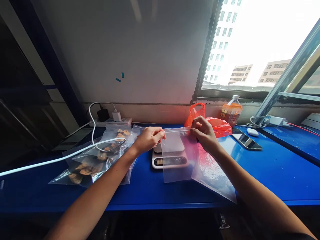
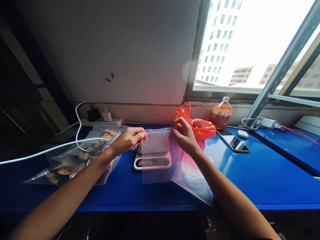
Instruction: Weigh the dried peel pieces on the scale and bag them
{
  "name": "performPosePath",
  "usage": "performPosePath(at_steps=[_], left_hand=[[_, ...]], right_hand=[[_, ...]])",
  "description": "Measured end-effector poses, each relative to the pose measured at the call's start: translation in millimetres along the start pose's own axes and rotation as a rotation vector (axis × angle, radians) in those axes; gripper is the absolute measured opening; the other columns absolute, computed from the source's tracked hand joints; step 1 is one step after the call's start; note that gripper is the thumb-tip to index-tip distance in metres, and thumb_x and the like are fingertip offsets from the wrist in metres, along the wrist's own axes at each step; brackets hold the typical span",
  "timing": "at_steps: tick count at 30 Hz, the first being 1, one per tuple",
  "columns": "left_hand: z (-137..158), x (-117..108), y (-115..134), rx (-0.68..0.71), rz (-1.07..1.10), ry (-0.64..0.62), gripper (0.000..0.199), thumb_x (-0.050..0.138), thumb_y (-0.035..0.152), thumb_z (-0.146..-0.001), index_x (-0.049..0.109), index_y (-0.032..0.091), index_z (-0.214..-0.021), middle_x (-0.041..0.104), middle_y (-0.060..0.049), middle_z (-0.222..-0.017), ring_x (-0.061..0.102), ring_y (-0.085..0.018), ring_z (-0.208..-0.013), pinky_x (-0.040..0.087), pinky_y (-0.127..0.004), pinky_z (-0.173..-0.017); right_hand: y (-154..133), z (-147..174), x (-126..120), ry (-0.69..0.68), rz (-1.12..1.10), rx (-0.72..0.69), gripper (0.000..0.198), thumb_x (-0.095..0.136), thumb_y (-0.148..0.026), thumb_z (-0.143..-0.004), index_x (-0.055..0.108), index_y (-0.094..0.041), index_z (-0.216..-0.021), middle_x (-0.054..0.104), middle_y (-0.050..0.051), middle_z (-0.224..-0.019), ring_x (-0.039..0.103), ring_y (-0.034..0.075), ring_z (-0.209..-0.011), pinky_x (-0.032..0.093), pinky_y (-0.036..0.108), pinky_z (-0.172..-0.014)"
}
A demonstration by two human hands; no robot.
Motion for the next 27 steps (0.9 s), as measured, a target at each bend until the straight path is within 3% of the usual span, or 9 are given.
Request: performPosePath(at_steps=[5, 9, 12, 15, 18, 23, 27], left_hand=[[0.0, -5.0, -2.8, 0.000, -0.055, 0.079, 0.029, 0.053, 0.038, -0.082, 0.060, 0.014, -0.066, 0.051, 0.003, -0.052, 0.045, -0.009, -0.043, 0.034, -0.021, -0.044], [1.0, 2.9, 2.0, 0.145, -0.174, 0.055, 0.028, 0.052, 0.033, -0.083, 0.060, 0.015, -0.063, 0.052, 0.003, -0.053, 0.046, -0.009, -0.048, 0.033, -0.022, -0.048], [5.7, 14.4, 11.7, 0.334, -0.319, 0.023, 0.026, 0.052, 0.028, -0.085, 0.060, 0.015, -0.064, 0.055, 0.002, -0.058, 0.047, -0.010, -0.053, 0.034, -0.023, -0.053], [12.2, 27.1, 19.3, 0.508, -0.442, -0.036, 0.027, 0.047, 0.026, -0.090, 0.057, 0.016, -0.067, 0.058, -0.001, -0.064, 0.051, -0.012, -0.060, 0.038, -0.024, -0.060], [15.1, 33.8, 20.0, 0.568, -0.515, -0.064, 0.029, 0.041, 0.025, -0.094, 0.054, 0.017, -0.070, 0.059, -0.003, -0.070, 0.055, -0.015, -0.068, 0.042, -0.027, -0.067], [12.8, 36.1, 13.2, 0.479, -0.610, -0.058, 0.032, 0.037, 0.029, -0.096, 0.051, 0.018, -0.070, 0.059, -0.003, -0.067, 0.054, -0.016, -0.062, 0.037, -0.027, -0.060], [14.4, 37.3, 17.3, 0.534, -0.690, -0.061, 0.030, 0.038, 0.026, -0.094, 0.053, 0.018, -0.069, 0.060, -0.004, -0.068, 0.054, -0.016, -0.063, 0.036, -0.027, -0.061]], right_hand=[[-0.4, -1.7, -3.8, 0.002, 0.211, -0.050, 0.014, 0.053, -0.023, -0.075, 0.044, -0.023, -0.085, 0.044, -0.008, -0.059, 0.040, 0.009, -0.047, 0.031, 0.022, -0.044], [-26.9, 7.9, 1.6, 0.144, 0.726, -0.389, 0.022, 0.055, -0.019, -0.076, 0.052, -0.021, -0.098, 0.058, 0.003, -0.085, 0.055, 0.017, -0.073, 0.046, 0.032, -0.066], [-38.2, 21.7, 24.2, 0.075, 0.868, -0.559, 0.034, 0.057, -0.015, -0.075, 0.053, -0.020, -0.108, 0.061, 0.008, -0.101, 0.056, 0.022, -0.091, 0.047, 0.038, -0.081], [-32.6, 31.6, 46.6, -0.096, 0.843, -0.546, 0.039, 0.055, -0.010, -0.075, 0.051, -0.020, -0.113, 0.064, 0.006, -0.095, 0.056, 0.022, -0.091, 0.046, 0.038, -0.083], [-23.2, 36.0, 57.3, -0.163, 0.833, -0.510, 0.033, 0.049, -0.007, -0.077, 0.051, -0.020, -0.107, 0.066, 0.004, -0.088, 0.058, 0.022, -0.086, 0.044, 0.039, -0.082], [-18.0, 35.4, 58.3, -0.129, 0.856, -0.469, 0.024, 0.046, -0.007, -0.079, 0.052, -0.021, -0.097, 0.066, 0.005, -0.087, 0.058, 0.020, -0.080, 0.041, 0.035, -0.075], [-19.4, 32.7, 57.5, -0.088, 0.876, -0.384, 0.018, 0.047, -0.008, -0.077, 0.049, -0.022, -0.088, 0.064, 0.002, -0.081, 0.057, 0.019, -0.076, 0.039, 0.033, -0.072]])
Point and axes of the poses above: each hand's wrist, its own z-axis away from the middle knuckle, its own x-axis out of the palm, y = z × x, the point moved 6 cm from there along -z, towards the middle knuckle
